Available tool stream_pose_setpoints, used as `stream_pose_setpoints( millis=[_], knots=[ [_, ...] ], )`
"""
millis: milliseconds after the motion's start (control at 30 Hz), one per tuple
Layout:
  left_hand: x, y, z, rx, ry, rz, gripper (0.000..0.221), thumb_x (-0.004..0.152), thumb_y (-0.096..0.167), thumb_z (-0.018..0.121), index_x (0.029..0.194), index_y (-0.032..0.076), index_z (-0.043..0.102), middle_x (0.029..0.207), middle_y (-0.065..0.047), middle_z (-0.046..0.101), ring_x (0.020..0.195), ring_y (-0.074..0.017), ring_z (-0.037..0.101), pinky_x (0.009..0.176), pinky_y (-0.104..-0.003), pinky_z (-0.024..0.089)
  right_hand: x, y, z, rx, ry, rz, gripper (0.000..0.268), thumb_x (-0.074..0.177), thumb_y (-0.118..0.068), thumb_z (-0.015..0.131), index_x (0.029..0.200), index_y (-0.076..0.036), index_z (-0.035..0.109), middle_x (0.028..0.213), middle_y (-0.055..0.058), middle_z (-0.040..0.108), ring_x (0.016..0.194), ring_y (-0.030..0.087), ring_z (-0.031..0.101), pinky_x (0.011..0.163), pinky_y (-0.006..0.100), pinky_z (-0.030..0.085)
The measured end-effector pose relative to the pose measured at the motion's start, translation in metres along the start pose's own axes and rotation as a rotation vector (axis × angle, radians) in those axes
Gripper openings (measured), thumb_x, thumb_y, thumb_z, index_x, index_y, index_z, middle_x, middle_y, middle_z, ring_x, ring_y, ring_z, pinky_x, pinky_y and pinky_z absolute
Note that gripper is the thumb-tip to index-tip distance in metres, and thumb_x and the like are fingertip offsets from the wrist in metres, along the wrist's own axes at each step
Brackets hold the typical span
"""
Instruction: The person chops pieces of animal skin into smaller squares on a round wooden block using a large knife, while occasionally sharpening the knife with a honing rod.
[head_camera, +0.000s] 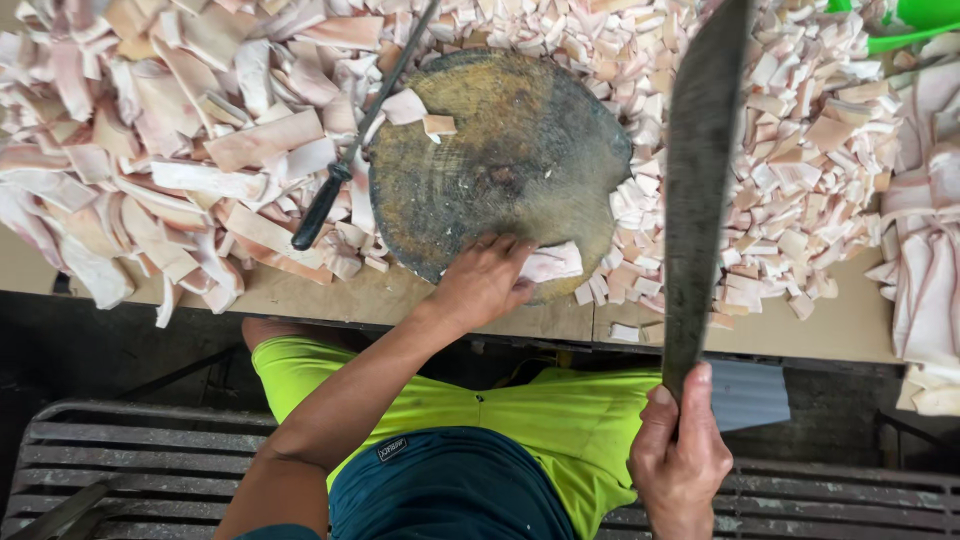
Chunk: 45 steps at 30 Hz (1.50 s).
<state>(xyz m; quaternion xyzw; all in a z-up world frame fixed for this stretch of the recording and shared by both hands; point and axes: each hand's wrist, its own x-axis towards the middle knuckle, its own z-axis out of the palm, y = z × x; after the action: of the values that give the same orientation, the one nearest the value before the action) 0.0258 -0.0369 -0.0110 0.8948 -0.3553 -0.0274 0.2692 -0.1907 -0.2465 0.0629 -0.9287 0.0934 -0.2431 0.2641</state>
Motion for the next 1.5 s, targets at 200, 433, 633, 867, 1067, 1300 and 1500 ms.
stream_pose_setpoints(
  millis=[200, 433, 633, 867, 1067, 1300, 1500],
  knots=[
    [-0.004, -0.001, 0.006, 0.033, 0.027, 0.03, 0.035, 0.081, 0.025, 0.074, 0.104, 0.0, 0.065, 0.1, -0.019, 0.069, 0.1, -0.037, 0.067, 0.092, -0.048, 0.055, 0.0, -0.002, 0.027, -0.199, -0.356, -0.065, 0.062, 0.087, -0.003, 0.061, 0.149, -0.008, 0.052, 0.079, 0.019, 0.073, 0.062, 0.041, 0.069, 0.058, 0.054, 0.056],
    [0.003, 0.001, 0.013, -0.029, 0.117, 0.049, 0.033, 0.081, 0.024, 0.075, 0.101, -0.001, 0.065, 0.106, -0.021, 0.07, 0.104, -0.0386, 0.067, 0.09, -0.048, 0.055, 0.004, 0.005, -0.008, -0.084, -0.119, 0.035, 0.052, 0.099, -0.002, 0.058, 0.151, -0.006, 0.049, 0.096, 0.024, 0.072, 0.067, 0.036, 0.073, 0.056, 0.045, 0.06],
    [-0.008, 0.003, -0.002, 0.023, 0.097, 0.089, 0.049, 0.084, 0.039, 0.077, 0.109, -0.001, 0.067, 0.117, -0.022, 0.067, 0.109, -0.0376, 0.064, 0.096, -0.049, 0.053, -0.003, -0.002, 0.024, -0.144, -0.279, -0.021, 0.057, 0.094, -0.006, 0.059, 0.15, -0.008, 0.05, 0.079, 0.018, 0.073, 0.055, 0.033, 0.068, 0.053, 0.049, 0.057],
    [-0.051, -0.008, -0.037, 0.043, -0.006, 0.021, 0.046, 0.088, 0.03, 0.074, 0.123, 0.002, 0.067, 0.128, -0.015, 0.062, 0.114, -0.0334, 0.06, 0.097, -0.045, 0.052, 0.006, 0.01, 0.003, -0.189, -0.405, 0.135, 0.058, 0.092, -0.008, 0.058, 0.15, -0.012, 0.053, 0.092, 0.028, 0.074, 0.055, 0.035, 0.07, 0.049, 0.048, 0.06],
    [-0.058, -0.012, -0.046, 0.021, -0.021, 0.087, 0.042, 0.087, 0.026, 0.073, 0.122, 0.004, 0.067, 0.13, -0.014, 0.061, 0.115, -0.0334, 0.06, 0.096, -0.044, 0.052, -0.008, -0.002, 0.009, -0.016, -0.151, 0.236, 0.058, 0.095, -0.011, 0.06, 0.152, -0.007, 0.046, 0.074, 0.018, 0.073, 0.062, 0.029, 0.071, 0.053, 0.046, 0.058],
    [-0.066, -0.028, -0.045, 0.116, -0.048, 0.136, 0.036, 0.086, 0.012, 0.066, 0.121, 0.009, 0.07, 0.128, -0.007, 0.064, 0.116, -0.0298, 0.061, 0.095, -0.042, 0.054, -0.006, 0.006, 0.033, -0.101, -0.366, -0.034, 0.058, 0.089, -0.002, 0.065, 0.145, -0.012, 0.055, 0.098, 0.024, 0.076, 0.068, 0.039, 0.073, 0.064, 0.047, 0.06],
    [-0.058, -0.026, -0.035, 0.116, -0.057, 0.174, 0.035, 0.086, 0.007, 0.063, 0.119, 0.012, 0.072, 0.127, -0.004, 0.066, 0.117, -0.0263, 0.062, 0.094, -0.039, 0.057, -0.013, 0.005, -0.004, 0.036, -0.126, 0.099, 0.053, 0.1, -0.002, 0.061, 0.151, -0.009, 0.049, 0.087, 0.018, 0.073, 0.066, 0.031, 0.075, 0.059, 0.041, 0.061]
  ],
)
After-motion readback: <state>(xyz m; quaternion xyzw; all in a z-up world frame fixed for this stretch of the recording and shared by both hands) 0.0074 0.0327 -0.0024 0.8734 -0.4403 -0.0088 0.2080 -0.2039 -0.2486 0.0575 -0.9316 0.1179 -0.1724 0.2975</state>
